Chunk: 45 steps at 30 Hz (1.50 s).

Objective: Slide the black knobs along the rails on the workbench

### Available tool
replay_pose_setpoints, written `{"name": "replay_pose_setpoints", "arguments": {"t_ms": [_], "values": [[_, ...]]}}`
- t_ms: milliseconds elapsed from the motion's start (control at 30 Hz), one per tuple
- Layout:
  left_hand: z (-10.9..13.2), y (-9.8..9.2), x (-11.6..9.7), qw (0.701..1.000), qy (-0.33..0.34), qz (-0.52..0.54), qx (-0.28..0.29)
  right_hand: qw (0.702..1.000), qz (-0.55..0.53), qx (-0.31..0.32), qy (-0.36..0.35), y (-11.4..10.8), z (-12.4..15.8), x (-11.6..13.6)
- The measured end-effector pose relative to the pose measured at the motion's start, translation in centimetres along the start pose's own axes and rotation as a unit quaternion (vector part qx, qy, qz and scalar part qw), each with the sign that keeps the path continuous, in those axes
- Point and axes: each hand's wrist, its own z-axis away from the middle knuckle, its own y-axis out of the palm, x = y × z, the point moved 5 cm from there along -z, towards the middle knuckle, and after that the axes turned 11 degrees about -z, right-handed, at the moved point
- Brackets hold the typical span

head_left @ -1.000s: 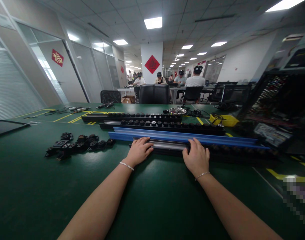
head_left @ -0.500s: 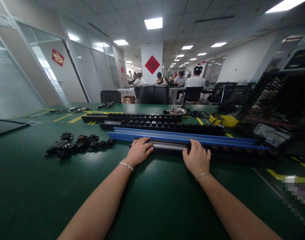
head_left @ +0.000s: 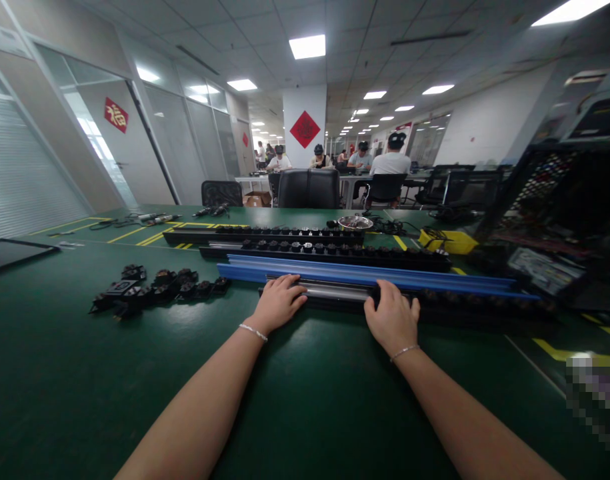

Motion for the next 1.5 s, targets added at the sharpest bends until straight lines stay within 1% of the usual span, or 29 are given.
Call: {"name": "replay_pose_setpoints", "arguments": {"t_ms": [300,500,600,700,833,1500], "values": [[-0.03,-0.01,-0.01,1.000,0.000,-0.004,0.003,0.999,-0.031,-0.010,-0.028,0.22,-0.01,0.04],[0.02,-0.05,-0.03,1.000,0.002,-0.004,0.004,0.998,-0.047,-0.004,-0.047,0.35,-0.05,0.18],[0.04,0.00,0.00,1.000,0.003,-0.005,0.002,0.998,-0.041,-0.002,-0.038,0.27,-0.04,0.25],[0.03,0.06,0.01,1.000,0.004,-0.006,-0.002,1.000,-0.022,-0.004,-0.008,0.05,-0.02,0.21],[-0.01,0.08,-0.02,1.000,0.006,-0.006,-0.004,1.000,-0.001,0.011,0.022,-0.05,-0.04,0.15],[0.00,0.18,0.08,1.000,0.001,-0.002,-0.003,0.998,-0.049,0.029,-0.014,0.25,-0.07,0.47]]}}
